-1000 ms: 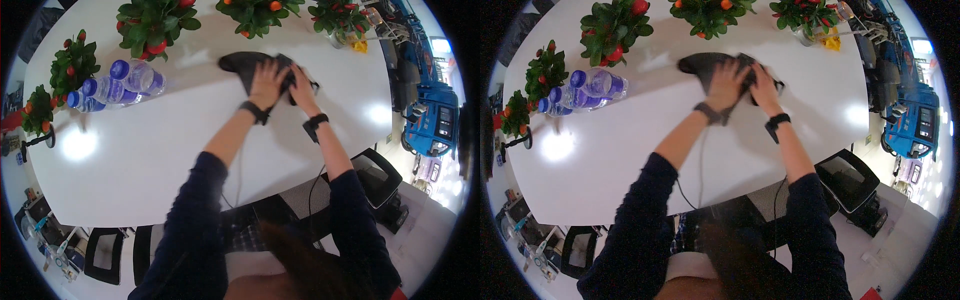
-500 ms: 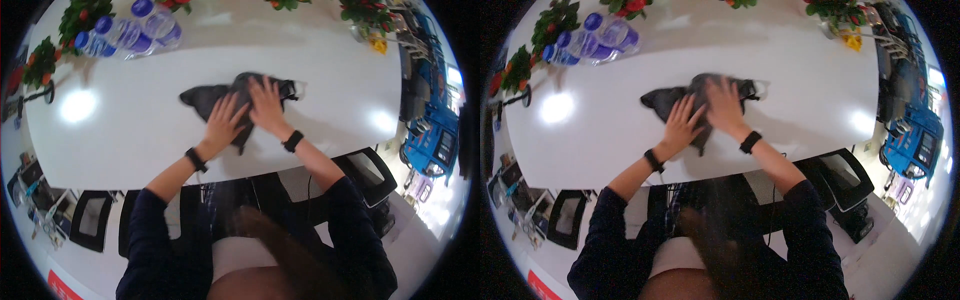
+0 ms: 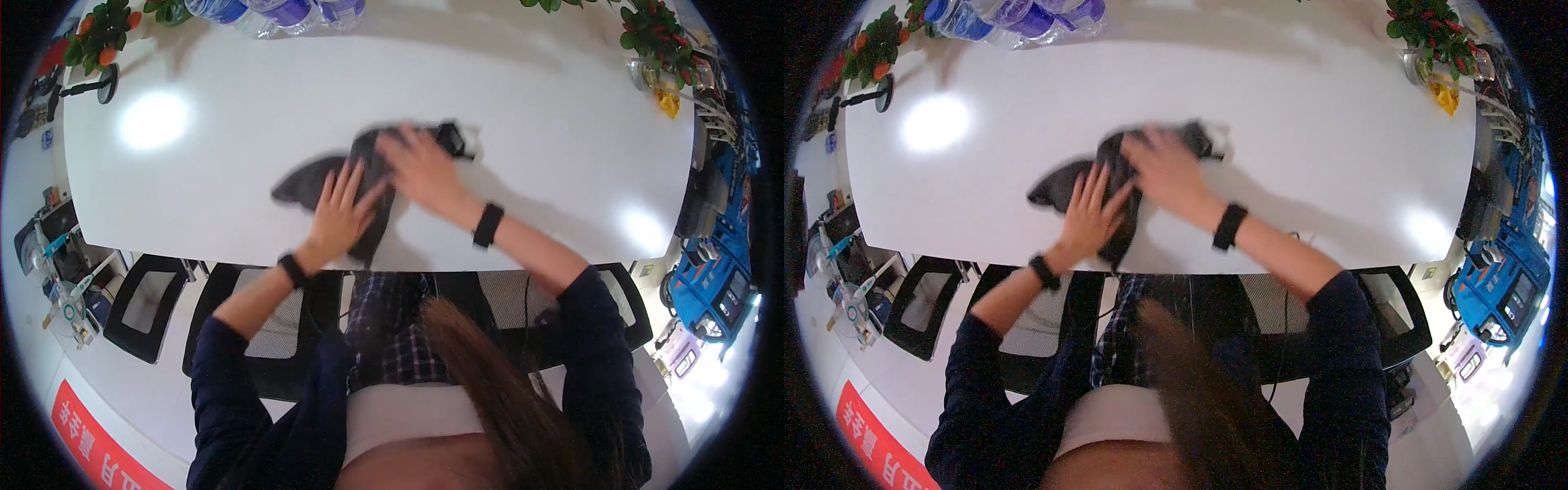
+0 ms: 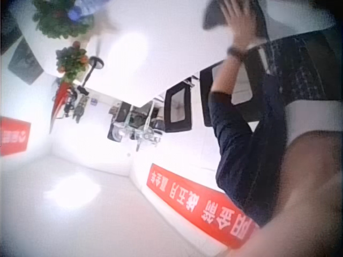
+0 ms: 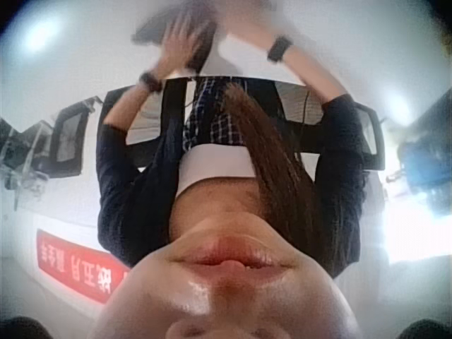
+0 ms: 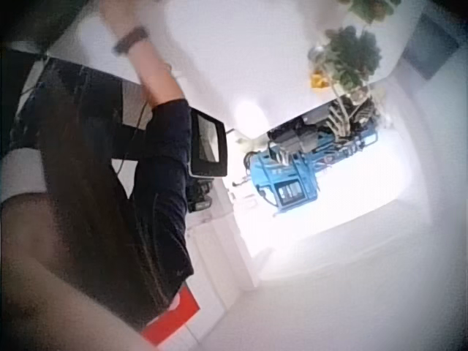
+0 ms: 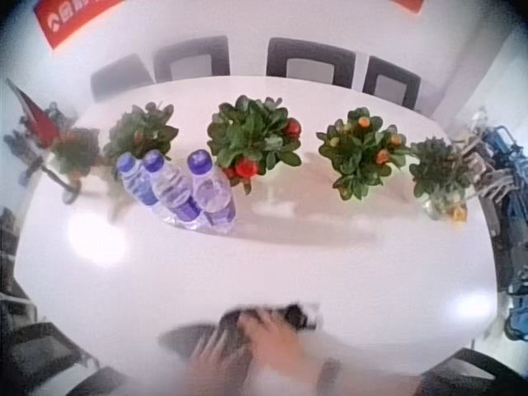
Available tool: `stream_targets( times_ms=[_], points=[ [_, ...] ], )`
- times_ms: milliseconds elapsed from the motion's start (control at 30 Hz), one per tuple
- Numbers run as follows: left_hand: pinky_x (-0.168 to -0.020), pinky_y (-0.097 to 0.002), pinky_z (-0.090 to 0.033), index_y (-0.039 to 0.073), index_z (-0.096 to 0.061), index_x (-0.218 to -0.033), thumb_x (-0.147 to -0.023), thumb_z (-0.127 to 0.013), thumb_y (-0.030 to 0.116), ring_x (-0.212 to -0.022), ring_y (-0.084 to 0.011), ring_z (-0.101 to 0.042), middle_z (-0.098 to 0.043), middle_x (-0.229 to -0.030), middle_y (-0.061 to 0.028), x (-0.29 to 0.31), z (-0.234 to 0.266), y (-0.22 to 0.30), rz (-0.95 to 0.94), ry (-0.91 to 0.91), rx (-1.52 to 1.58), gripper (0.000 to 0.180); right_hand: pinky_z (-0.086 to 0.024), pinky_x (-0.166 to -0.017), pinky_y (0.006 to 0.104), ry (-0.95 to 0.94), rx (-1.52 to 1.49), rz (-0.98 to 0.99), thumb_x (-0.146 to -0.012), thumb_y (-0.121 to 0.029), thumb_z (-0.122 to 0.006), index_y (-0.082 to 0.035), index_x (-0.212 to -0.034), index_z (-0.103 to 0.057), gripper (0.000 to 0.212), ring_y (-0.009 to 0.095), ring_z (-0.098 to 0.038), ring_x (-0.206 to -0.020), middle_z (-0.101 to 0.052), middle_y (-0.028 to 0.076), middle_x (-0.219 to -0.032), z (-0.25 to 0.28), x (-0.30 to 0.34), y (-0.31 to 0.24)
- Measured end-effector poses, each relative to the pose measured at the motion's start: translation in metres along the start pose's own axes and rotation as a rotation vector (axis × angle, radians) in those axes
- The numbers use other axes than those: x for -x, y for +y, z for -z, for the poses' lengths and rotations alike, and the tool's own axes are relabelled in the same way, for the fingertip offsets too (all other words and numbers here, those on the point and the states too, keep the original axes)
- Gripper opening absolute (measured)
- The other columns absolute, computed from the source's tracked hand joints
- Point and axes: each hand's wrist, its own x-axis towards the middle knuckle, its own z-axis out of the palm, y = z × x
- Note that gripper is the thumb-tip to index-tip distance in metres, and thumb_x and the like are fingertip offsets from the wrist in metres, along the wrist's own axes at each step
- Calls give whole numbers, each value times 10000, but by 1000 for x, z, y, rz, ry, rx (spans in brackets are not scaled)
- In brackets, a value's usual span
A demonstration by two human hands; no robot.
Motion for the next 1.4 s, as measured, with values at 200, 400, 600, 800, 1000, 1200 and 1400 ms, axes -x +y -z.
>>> stream_targets(
  times_ms=[200,400,600,800,1000,1200,1400],
  points=[
    [-1020,-476,-235,154,-361,-1319,-833,-503,256,-1262,-348,-278,-252,-1391,-189,-145,5,-20,-32,337,-90,517,-322,-994,413,451,238,16,-826,-234,-506,-8,-1122,-537,374,345,-410,-1158,-500,101,-1226,42,-77,89],
    [-1036,-501,-201,111,-502,-1191,-808,-496,200,-1280,-341,-264,-293,-1361,-220,-39,-29,19,-106,126,-29,393,-311,-996,457,111,22,-24,-791,-188,-565,17,-1184,-458,456,368,-352,-1194,-420,121,-1293,4,31,28],
    [-1045,-462,-205,196,-357,-1342,-782,-498,143,-1293,-303,-259,-296,-1374,-172,37,-24,58,-272,-215,86,580,-237,-1044,449,-149,64,34,-789,-198,-569,6,-1158,-485,430,318,-320,-1231,-413,104,-1294,-4,134,-14],
    [-1026,-422,-250,201,-456,-1268,-740,-528,131,-1246,-283,-331,-356,-1333,-167,-37,-19,27,-207,45,30,538,-259,-1023,471,49,293,-36,-757,-175,-575,-6,-1106,-534,390,318,-372,-1176,-446,96,-1271,5,58,20],
    [-1041,-441,-217,149,-419,-1269,-823,-507,222,-1262,-330,-287,-269,-1375,-200,-161,-4,-17,-87,270,-14,461,-396,-897,426,205,302,-194,-796,-197,-512,-60,-1126,-537,358,322,-451,-1070,-503,31,-1243,50,-71,81],
    [-1043,-488,-166,128,-431,-1255,-782,-545,377,-1300,-343,-211,-238,-1392,-215,-103,-22,25,-98,63,-59,546,-402,-883,438,264,297,-97,-783,-254,-561,-25,-1140,-511,427,341,-431,-1073,-481,72,-1252,19,2,61],
    [-1045,-471,-197,176,-373,-1320,-723,-623,323,-1298,-317,-232,-259,-1389,-187,14,-42,80,-290,-85,160,664,-319,-971,459,-171,153,-81,-706,-257,-664,-6,-1158,-477,550,342,-341,-1172,-360,86,-1336,11,145,0]
  ],
)
